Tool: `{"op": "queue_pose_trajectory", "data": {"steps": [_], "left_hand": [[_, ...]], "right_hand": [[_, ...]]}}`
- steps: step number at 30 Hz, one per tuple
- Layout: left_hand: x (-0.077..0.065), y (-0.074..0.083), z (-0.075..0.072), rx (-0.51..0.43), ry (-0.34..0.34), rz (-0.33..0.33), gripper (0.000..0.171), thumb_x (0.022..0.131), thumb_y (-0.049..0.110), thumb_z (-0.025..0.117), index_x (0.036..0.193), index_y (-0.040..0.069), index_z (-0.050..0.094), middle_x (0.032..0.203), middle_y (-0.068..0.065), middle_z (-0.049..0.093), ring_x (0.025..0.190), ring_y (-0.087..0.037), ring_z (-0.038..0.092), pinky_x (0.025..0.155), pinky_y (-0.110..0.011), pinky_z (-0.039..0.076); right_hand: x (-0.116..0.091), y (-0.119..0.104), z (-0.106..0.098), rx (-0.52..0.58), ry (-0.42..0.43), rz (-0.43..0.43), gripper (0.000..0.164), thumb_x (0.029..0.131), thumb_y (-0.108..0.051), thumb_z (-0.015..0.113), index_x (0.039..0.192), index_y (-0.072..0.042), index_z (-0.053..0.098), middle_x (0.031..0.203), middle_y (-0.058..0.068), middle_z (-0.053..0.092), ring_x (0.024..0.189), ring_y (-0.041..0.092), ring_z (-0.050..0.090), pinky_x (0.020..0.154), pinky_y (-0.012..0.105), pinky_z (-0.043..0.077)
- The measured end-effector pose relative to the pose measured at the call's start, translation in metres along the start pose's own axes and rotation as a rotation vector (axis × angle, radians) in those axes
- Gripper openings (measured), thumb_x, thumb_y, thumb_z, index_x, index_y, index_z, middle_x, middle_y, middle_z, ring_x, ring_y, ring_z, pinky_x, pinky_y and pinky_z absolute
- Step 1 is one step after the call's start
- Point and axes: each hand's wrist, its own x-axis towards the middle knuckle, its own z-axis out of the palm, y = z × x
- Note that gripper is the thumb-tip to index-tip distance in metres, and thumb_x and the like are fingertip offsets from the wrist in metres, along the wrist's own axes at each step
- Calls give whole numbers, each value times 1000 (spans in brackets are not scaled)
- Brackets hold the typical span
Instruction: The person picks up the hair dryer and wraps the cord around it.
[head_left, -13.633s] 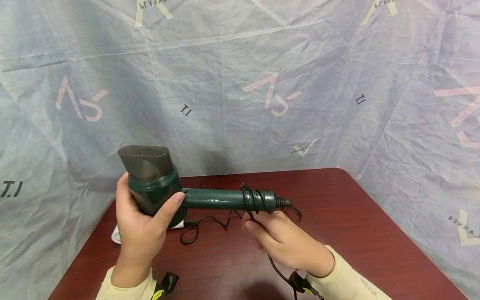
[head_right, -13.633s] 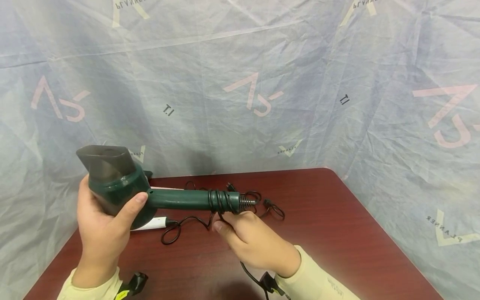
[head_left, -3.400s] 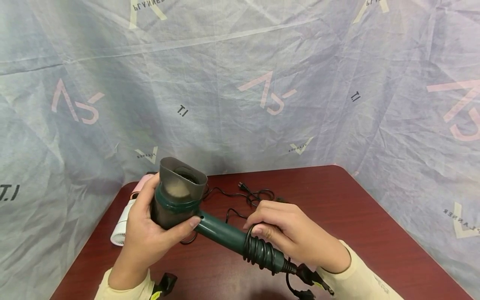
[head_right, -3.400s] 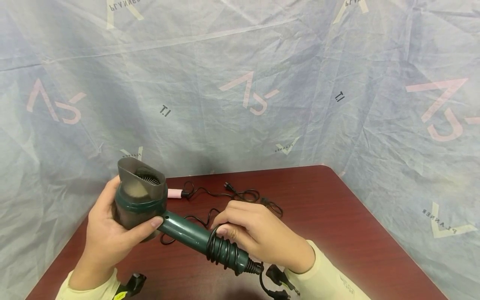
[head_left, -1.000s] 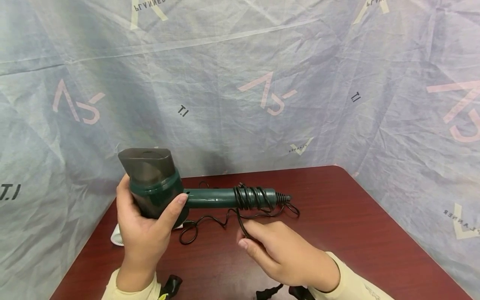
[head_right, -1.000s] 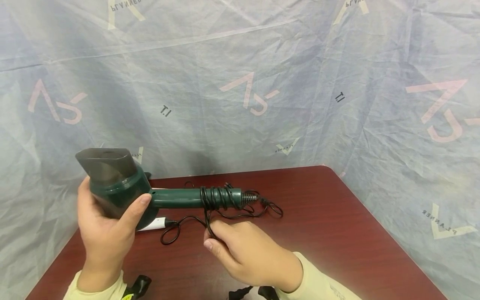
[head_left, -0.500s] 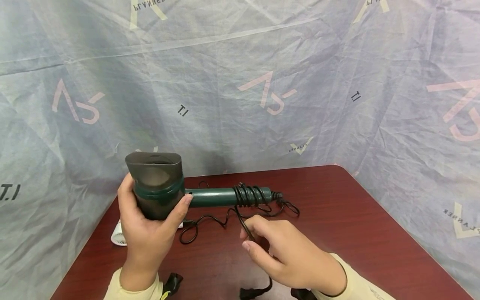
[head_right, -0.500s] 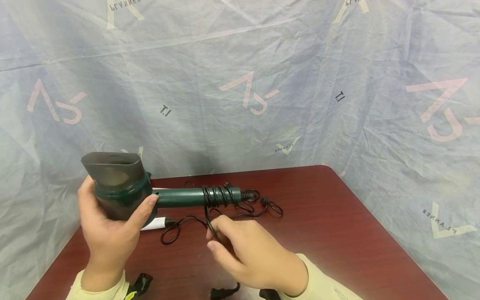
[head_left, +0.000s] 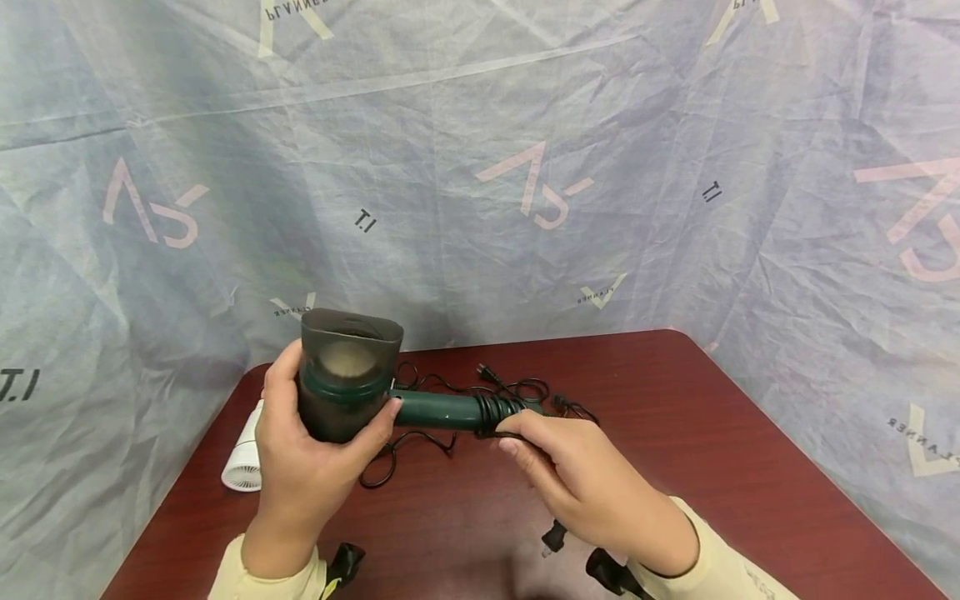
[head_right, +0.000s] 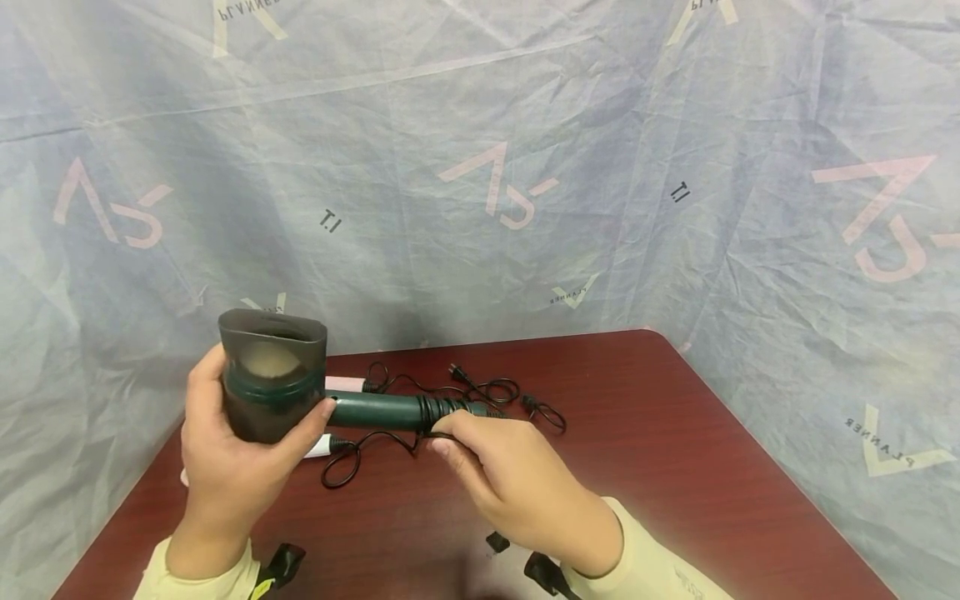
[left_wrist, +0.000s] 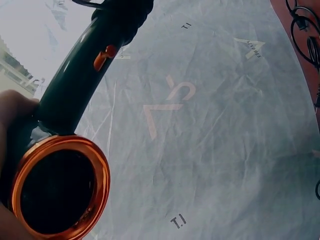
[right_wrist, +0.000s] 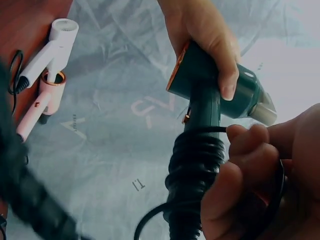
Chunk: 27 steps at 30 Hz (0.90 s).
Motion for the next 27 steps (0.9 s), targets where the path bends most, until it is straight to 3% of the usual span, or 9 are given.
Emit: {"op": "queue_pose_trajectory", "data": {"steps": [5, 11, 15, 23, 27], "left_hand": [[0, -7, -1, 54, -29, 63, 79, 66, 13, 88, 133, -12, 55, 119, -25, 64, 113, -16, 58, 102, -25, 41], [-2, -13, -2, 66, -88, 136, 77, 77, 33, 87, 132, -12, 57, 114, -24, 64, 107, -17, 60, 101, -21, 44], [-6, -15, -3, 74, -109, 134, 80, 79, 39, 86, 133, -12, 57, 115, -22, 66, 103, -13, 62, 99, -18, 46], [-7, -16, -1, 89, -99, 193, 81, 81, 48, 82, 128, -14, 59, 112, -24, 67, 100, -14, 62, 99, -17, 45], [-7, -15, -2, 44, -115, 201, 81, 81, 46, 83, 127, -16, 58, 113, -25, 67, 101, -13, 62, 99, -18, 46]], "right_hand": [[1, 3, -1, -37, 56, -24, 12, 103, -17, 65, 108, -27, 68, 83, -17, 57, 69, -5, 46, 64, 8, 40], [3, 5, -2, -31, 84, -53, 3, 102, -24, 67, 101, -26, 69, 86, -17, 61, 65, -6, 42, 59, 6, 37], [3, 7, -2, -25, 85, -48, 6, 99, -23, 71, 99, -27, 68, 82, -18, 56, 62, -7, 38, 56, 6, 33], [4, 11, -4, 11, 96, -75, 14, 93, -21, 79, 99, -26, 68, 80, -16, 55, 62, -5, 40, 57, 6, 36], [5, 11, -6, 37, 99, -108, 18, 91, -19, 81, 100, -25, 67, 80, -15, 53, 63, -2, 40, 58, 7, 35]]}}
